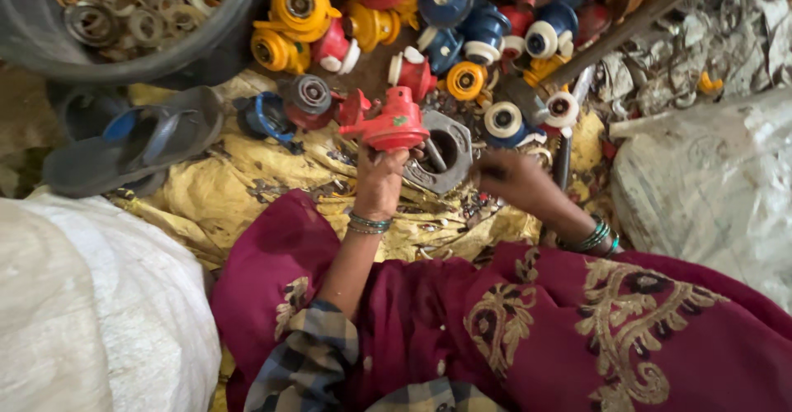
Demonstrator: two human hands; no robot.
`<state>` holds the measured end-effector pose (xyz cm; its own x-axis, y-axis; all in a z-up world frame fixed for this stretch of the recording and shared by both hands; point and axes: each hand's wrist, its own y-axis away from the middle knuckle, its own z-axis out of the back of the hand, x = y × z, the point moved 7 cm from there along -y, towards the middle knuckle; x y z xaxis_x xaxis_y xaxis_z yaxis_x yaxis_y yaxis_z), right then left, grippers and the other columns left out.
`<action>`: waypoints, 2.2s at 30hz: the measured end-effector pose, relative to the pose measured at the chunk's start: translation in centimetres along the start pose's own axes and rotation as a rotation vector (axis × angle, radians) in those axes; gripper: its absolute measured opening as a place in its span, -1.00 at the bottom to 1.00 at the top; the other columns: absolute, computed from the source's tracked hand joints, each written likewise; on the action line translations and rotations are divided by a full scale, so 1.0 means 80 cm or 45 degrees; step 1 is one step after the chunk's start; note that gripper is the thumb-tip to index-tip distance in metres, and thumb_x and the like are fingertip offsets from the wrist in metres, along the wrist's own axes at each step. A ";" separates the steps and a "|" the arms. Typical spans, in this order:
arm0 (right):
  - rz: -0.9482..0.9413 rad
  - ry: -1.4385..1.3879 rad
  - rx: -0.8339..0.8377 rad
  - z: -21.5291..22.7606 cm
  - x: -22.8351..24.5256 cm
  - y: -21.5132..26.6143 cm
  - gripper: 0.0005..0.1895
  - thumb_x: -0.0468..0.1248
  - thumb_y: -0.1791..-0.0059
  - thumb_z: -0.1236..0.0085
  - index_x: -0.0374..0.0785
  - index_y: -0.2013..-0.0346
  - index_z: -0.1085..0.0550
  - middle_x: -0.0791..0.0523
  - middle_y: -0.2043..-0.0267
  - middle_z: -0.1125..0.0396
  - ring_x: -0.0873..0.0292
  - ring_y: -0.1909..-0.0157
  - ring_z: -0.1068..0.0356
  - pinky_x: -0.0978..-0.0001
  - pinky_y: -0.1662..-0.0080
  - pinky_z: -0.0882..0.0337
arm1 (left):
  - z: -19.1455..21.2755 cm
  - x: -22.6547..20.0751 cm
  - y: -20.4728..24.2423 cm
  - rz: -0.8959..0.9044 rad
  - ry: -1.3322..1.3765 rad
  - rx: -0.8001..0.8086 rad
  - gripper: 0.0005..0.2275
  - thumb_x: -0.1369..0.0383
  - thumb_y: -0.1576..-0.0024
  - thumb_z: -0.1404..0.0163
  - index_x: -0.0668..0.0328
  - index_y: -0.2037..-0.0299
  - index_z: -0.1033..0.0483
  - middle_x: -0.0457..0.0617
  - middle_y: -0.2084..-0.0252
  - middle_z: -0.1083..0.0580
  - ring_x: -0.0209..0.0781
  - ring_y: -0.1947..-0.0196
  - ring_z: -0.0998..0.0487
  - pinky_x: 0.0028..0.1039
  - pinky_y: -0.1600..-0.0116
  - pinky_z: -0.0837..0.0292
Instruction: The person sits on the floor and uses a hammer and metal tool to strike and pry apart red plastic components. They repeatedly hit the parts to separate them and place the pieces aside.
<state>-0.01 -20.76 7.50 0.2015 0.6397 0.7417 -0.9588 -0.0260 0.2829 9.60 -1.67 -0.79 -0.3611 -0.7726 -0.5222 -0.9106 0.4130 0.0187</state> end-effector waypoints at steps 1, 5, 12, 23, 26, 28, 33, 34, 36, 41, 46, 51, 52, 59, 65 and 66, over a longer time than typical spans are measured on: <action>-0.007 0.122 0.158 -0.013 -0.002 -0.004 -0.82 -0.31 0.01 -0.20 -0.19 0.12 -0.59 0.11 0.19 -0.52 0.23 0.21 -0.54 0.38 0.13 -0.55 | 0.004 0.002 -0.001 0.002 0.010 -0.008 -0.37 0.52 -0.13 -0.17 0.18 -0.40 -0.14 0.14 -0.09 -0.47 -0.02 0.01 -0.58 -0.18 -0.05 -0.53; -0.300 0.202 0.242 -0.004 -0.009 -0.015 -0.76 -0.26 0.01 -0.18 -0.12 0.05 -0.58 0.07 0.25 -0.55 0.17 0.29 -0.54 0.35 0.24 -0.54 | 0.015 0.006 -0.005 -0.027 0.067 0.045 -0.47 0.35 -0.24 -0.13 0.25 -0.37 -0.17 0.07 -0.16 -0.45 -0.05 -0.04 -0.56 -0.19 -0.03 -0.54; 0.256 -0.306 -0.876 0.140 0.070 0.016 -0.62 -0.44 -0.10 -0.07 -0.20 -0.22 -0.36 0.15 -0.02 -0.43 0.28 -0.03 -0.49 0.43 -0.02 -0.59 | 0.028 0.022 0.000 0.067 0.189 0.033 -0.52 0.12 -0.40 0.10 0.26 -0.40 -0.20 0.05 -0.17 -0.44 -0.10 -0.08 -0.51 -0.22 -0.13 -0.51; -0.034 -0.357 -0.061 -0.021 0.023 0.008 -0.16 -0.17 -0.01 -0.15 -0.34 -0.45 0.03 -0.16 -0.44 -0.09 -0.04 -0.32 -0.30 0.12 -0.21 -0.44 | -0.003 0.031 0.008 0.171 -0.194 0.209 -0.60 0.21 -0.44 0.16 0.32 -0.37 -0.31 0.02 -0.33 -0.39 -0.21 -0.32 -0.39 -0.32 -0.42 -0.28; 0.003 -0.530 -0.032 -0.025 0.007 0.010 0.00 0.00 -0.01 -0.14 -0.37 -0.51 0.18 -0.25 -0.47 -0.01 -0.11 -0.45 -0.16 0.03 -0.33 -0.32 | -0.039 0.024 0.018 0.102 -0.643 0.404 -0.56 0.21 -0.44 0.16 0.26 -0.46 -0.24 0.02 -0.44 -0.32 -0.25 -0.43 -0.34 -0.37 -0.51 -0.20; -0.091 -0.522 -0.068 -0.028 -0.008 0.013 0.06 0.08 0.01 -0.13 -0.37 -0.51 0.21 -0.25 -0.44 -0.04 -0.10 -0.45 -0.17 0.04 -0.35 -0.28 | -0.065 0.023 0.028 0.056 -0.862 0.596 -0.50 0.26 -0.41 0.10 0.17 -0.53 -0.10 0.01 -0.52 -0.22 -0.25 -0.46 -0.28 -0.37 -0.50 -0.19; -0.338 -1.034 -0.145 -0.029 -0.037 0.028 -0.13 0.21 -0.08 0.08 -0.41 -0.45 -0.15 -0.29 -0.34 -0.16 -0.06 -0.26 -0.31 0.19 -0.21 -0.43 | -0.083 0.030 0.033 0.365 -1.122 0.596 -0.42 0.24 -0.21 -0.10 0.04 -0.46 -0.25 0.01 -0.25 -0.52 -0.30 -0.01 -0.61 -0.47 -0.14 -0.56; -0.389 -1.169 -0.119 -0.031 -0.040 0.029 -0.13 0.24 -0.10 0.15 -0.41 -0.44 -0.22 -0.33 -0.30 -0.18 -0.05 -0.20 -0.34 0.23 -0.19 -0.46 | -0.083 0.025 0.032 0.394 -1.186 0.584 -0.42 0.24 -0.16 -0.14 0.02 -0.42 -0.29 -0.01 -0.23 -0.53 -0.30 0.02 -0.67 -0.49 -0.11 -0.61; -0.312 -1.476 -0.063 -0.031 -0.033 0.028 -0.15 0.27 -0.12 0.23 -0.41 -0.40 -0.23 -0.17 -0.31 -0.23 0.04 -0.12 -0.36 0.22 -0.06 -0.47 | -0.101 -0.002 0.026 0.062 -1.187 0.613 -0.53 0.25 -0.22 -0.19 0.06 -0.34 -0.43 0.01 -0.12 -0.59 -0.26 -0.01 -0.66 -0.45 -0.14 -0.58; -0.499 -1.802 0.038 -0.052 -0.032 0.030 -0.18 0.34 -0.13 0.43 -0.33 -0.22 -0.33 -0.01 0.01 -0.43 0.10 0.17 -0.45 0.25 0.18 -0.51 | -0.117 -0.020 0.038 -0.432 -1.418 0.610 -0.63 0.20 -0.27 -0.05 0.23 -0.20 -0.45 0.18 0.08 -0.46 -0.01 0.13 -0.50 -0.37 0.11 -0.45; -0.458 -1.903 0.394 -0.083 -0.017 0.028 -0.14 0.38 -0.16 0.56 -0.33 -0.10 -0.39 -0.06 0.22 -0.48 0.00 0.33 -0.51 0.25 0.35 -0.49 | -0.031 0.061 0.059 0.120 -1.279 0.252 -0.68 0.17 -0.39 0.19 0.27 0.01 -0.50 0.04 0.42 -0.43 -0.03 0.41 -0.47 -0.34 0.25 -0.40; -0.635 -1.134 0.608 -0.098 -0.036 0.042 0.00 0.40 -0.06 0.72 -0.39 0.08 -0.48 -0.12 0.28 -0.54 0.02 0.30 -0.60 0.20 0.18 -0.63 | 0.039 0.081 0.052 -0.226 -1.562 0.037 -0.78 0.29 -0.41 0.15 0.30 0.13 -0.46 0.13 0.41 -0.51 -0.02 0.40 -0.57 -0.29 0.29 -0.41; -0.631 -0.957 0.604 -0.092 -0.040 0.040 0.00 0.36 -0.07 0.68 -0.44 0.10 -0.53 -0.11 0.25 -0.58 0.04 0.27 -0.63 0.21 0.14 -0.67 | 0.042 0.073 0.048 -0.333 -1.589 0.037 -0.80 0.32 -0.36 0.11 0.32 0.06 -0.46 0.15 0.36 -0.53 0.01 0.35 -0.58 -0.26 0.26 -0.44; 0.058 1.010 -0.469 0.109 -0.073 -0.026 -0.52 -0.43 0.05 -0.08 -0.37 -0.19 -0.44 -0.09 0.04 -0.40 0.01 0.11 -0.40 0.15 0.09 -0.48 | 0.068 0.000 0.018 -0.194 -1.345 -0.270 -0.60 0.27 -0.37 0.12 0.41 0.51 -0.32 0.16 0.61 -0.31 -0.01 0.59 -0.26 -0.17 0.39 -0.13; 0.227 1.598 -0.590 0.203 -0.154 -0.048 -0.45 -0.34 0.04 -0.08 -0.28 -0.28 -0.44 -0.07 -0.43 -0.26 -0.14 -0.45 -0.19 -0.18 -0.33 -0.13 | 0.089 -0.017 0.003 -0.249 -1.683 -0.446 -0.58 0.23 -0.39 0.17 0.41 0.47 -0.38 0.22 0.58 -0.34 0.15 0.55 -0.28 -0.07 0.38 -0.15; 0.235 1.617 -0.595 0.205 -0.163 -0.053 -0.54 -0.34 -0.01 -0.08 -0.27 -0.23 -0.43 -0.04 -0.37 -0.27 -0.11 -0.46 -0.19 -0.16 -0.36 -0.11 | 0.089 -0.015 0.001 -0.304 -1.862 -0.381 -0.59 0.23 -0.41 0.21 0.40 0.42 -0.42 0.24 0.54 -0.38 0.22 0.51 -0.34 -0.02 0.37 -0.16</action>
<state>4.71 -41.58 6.64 -0.0139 0.9206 -0.3904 -0.9802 -0.0897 -0.1766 11.37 2.74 -6.23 0.1453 0.4153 -0.8980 -0.9884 0.1008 -0.1133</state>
